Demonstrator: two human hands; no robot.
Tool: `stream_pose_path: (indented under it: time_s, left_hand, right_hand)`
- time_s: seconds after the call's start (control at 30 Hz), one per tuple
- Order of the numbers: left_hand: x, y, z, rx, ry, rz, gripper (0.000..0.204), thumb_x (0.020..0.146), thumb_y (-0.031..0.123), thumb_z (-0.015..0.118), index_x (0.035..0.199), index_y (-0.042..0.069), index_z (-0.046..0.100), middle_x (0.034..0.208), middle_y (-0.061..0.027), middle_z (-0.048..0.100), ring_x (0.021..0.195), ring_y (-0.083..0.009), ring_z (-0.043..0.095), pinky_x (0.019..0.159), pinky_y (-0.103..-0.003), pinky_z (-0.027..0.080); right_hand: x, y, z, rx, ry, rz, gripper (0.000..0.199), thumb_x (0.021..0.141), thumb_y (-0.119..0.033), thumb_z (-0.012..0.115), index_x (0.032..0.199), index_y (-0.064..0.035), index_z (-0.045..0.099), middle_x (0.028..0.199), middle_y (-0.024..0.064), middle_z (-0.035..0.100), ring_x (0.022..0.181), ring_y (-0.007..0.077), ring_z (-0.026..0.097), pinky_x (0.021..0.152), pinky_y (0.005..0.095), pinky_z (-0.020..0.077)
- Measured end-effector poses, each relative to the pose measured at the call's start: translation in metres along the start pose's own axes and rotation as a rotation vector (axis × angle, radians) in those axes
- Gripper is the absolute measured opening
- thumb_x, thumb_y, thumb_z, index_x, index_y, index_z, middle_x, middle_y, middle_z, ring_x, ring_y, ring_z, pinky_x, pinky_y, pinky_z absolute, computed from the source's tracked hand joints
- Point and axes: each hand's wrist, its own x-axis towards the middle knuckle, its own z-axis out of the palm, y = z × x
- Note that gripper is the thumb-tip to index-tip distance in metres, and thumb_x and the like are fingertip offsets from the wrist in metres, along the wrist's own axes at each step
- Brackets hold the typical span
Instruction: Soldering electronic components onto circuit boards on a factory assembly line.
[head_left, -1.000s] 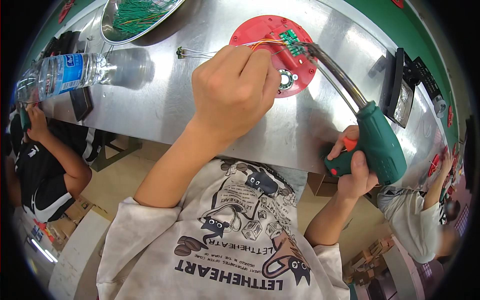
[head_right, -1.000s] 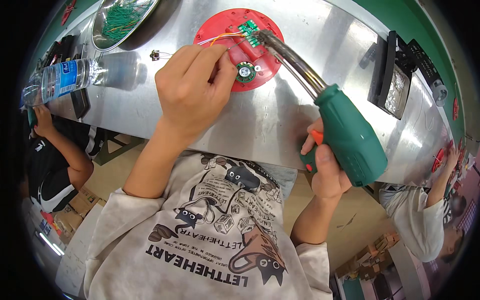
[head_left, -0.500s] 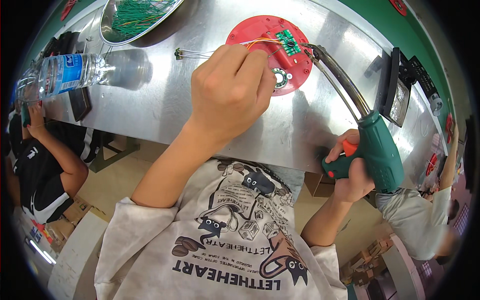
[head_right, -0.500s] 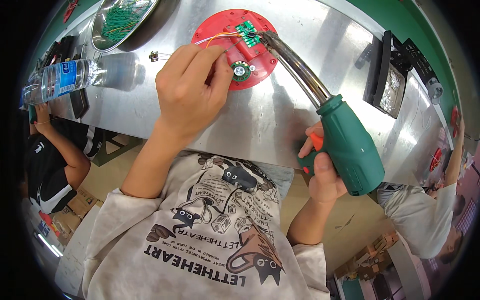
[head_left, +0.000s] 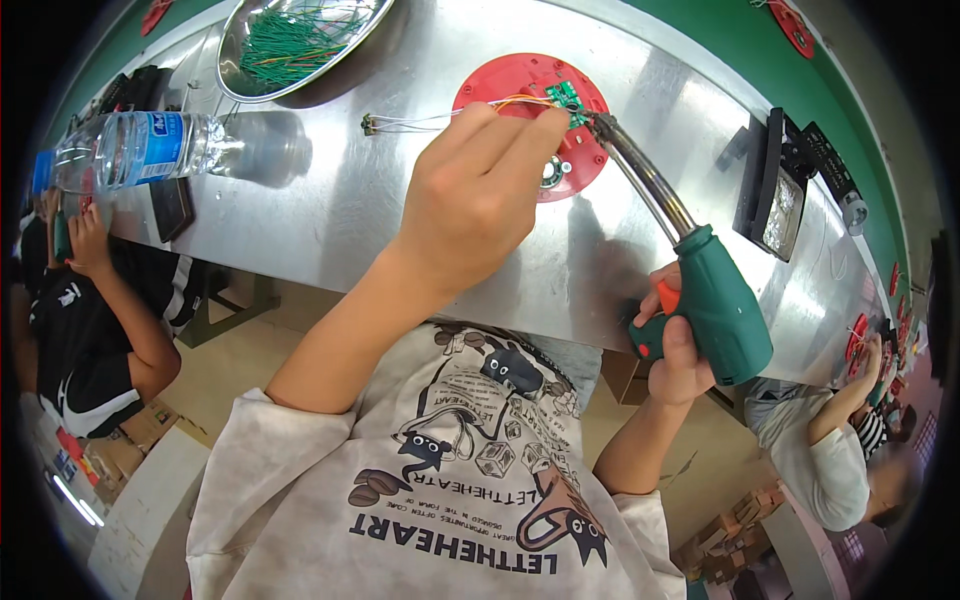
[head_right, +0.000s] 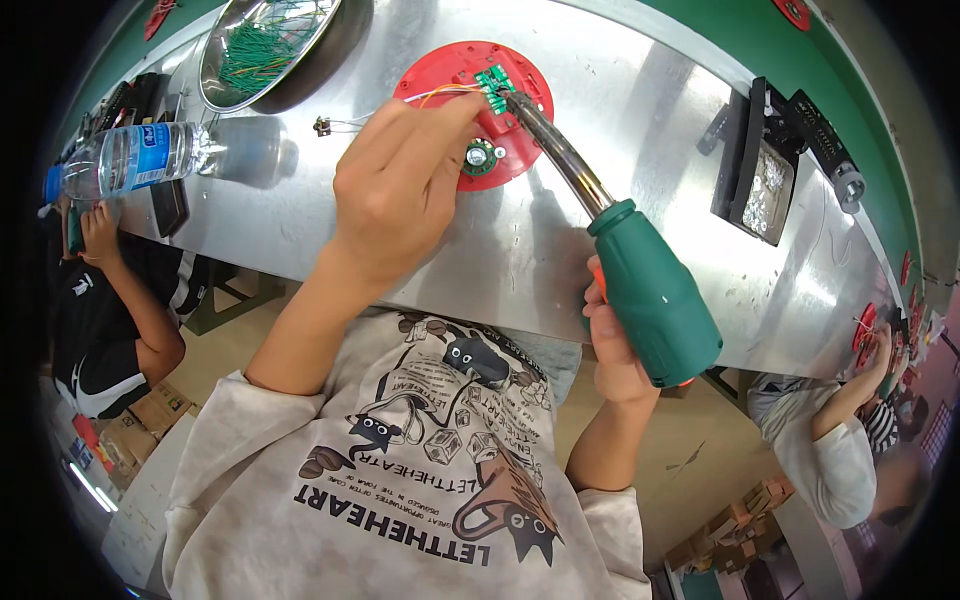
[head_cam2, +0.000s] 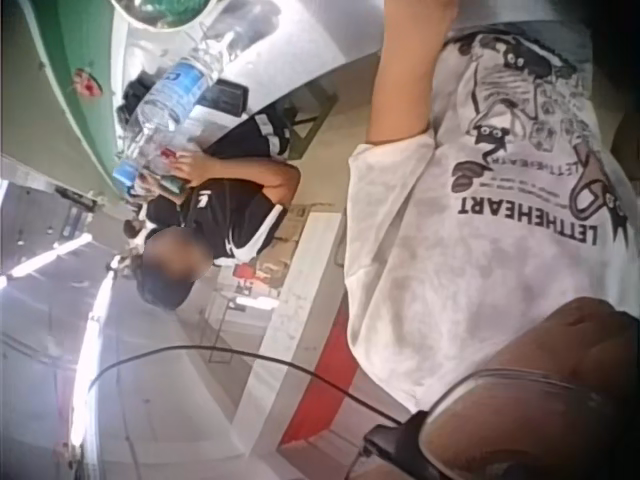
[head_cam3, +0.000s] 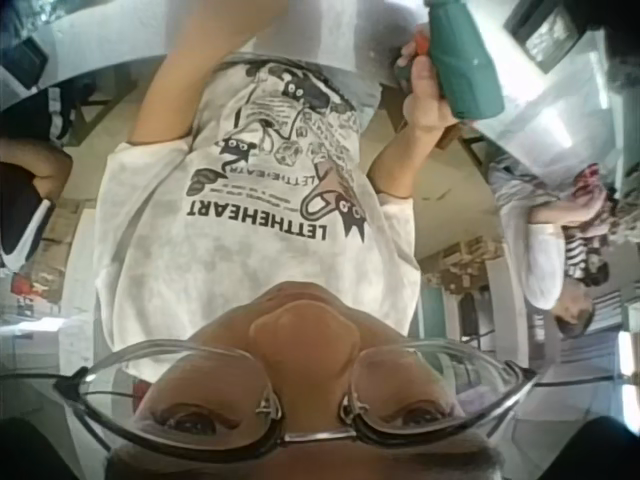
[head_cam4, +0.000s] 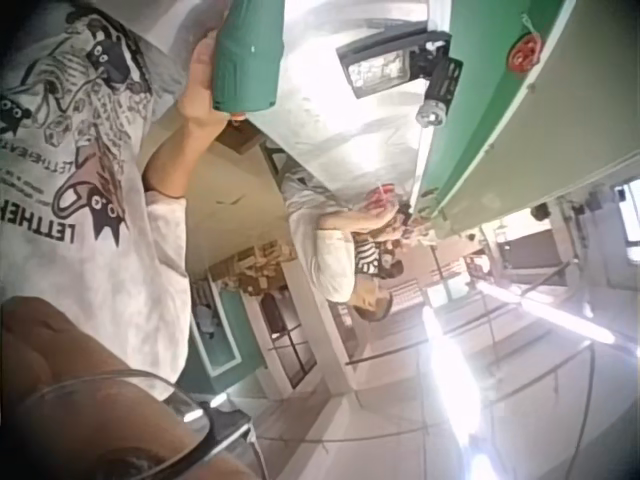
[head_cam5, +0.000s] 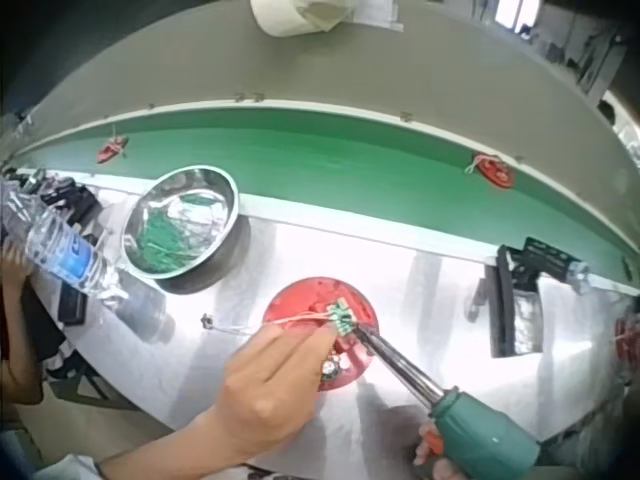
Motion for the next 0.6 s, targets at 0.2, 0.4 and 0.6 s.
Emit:
stream_pose_path:
  time_s: [0.2,0.4,0.6]
  left_hand:
    - [-0.001,-0.003,0.005,0.106,0.043,-0.042,0.012,0.072,0.001,0.071,0.083,0.004,0.065,0.070,-0.0055,0.058,0.066,-0.0234,0.054,0.057,-0.035,0.048]
    - [-0.002,-0.009,0.009,0.148,0.052,-0.008,0.010,0.072,0.003,0.072,0.079,0.005,0.065,0.067,-0.0047,0.056,0.062,-0.0218,0.052,0.054,-0.034,0.046]
    - [-0.003,-0.008,0.010,0.140,0.080,-0.002,0.009,0.073,0.004,0.072,0.079,0.005,0.065,0.067,-0.0048,0.056,0.063,-0.0218,0.053,0.054,-0.034,0.046]
  right_hand:
    - [0.000,0.004,-0.001,-0.001,-0.042,-0.011,0.051,0.093,-0.028,0.066,0.127,0.0093,0.058,0.102,0.0199,0.067,0.067,0.0204,0.061,0.058,0.0312,0.0510]
    - [0.003,0.004,0.000,-0.014,-0.069,-0.018,0.048,0.093,-0.023,0.064,0.129,0.0093,0.057,0.102,0.0200,0.066,0.066,0.0200,0.060,0.058,0.0311,0.0512]
    - [0.003,0.004,0.000,-0.008,-0.073,-0.007,0.047,0.093,-0.020,0.063,0.129,0.0092,0.057,0.102,0.0205,0.065,0.066,0.0196,0.060,0.058,0.0308,0.0511]
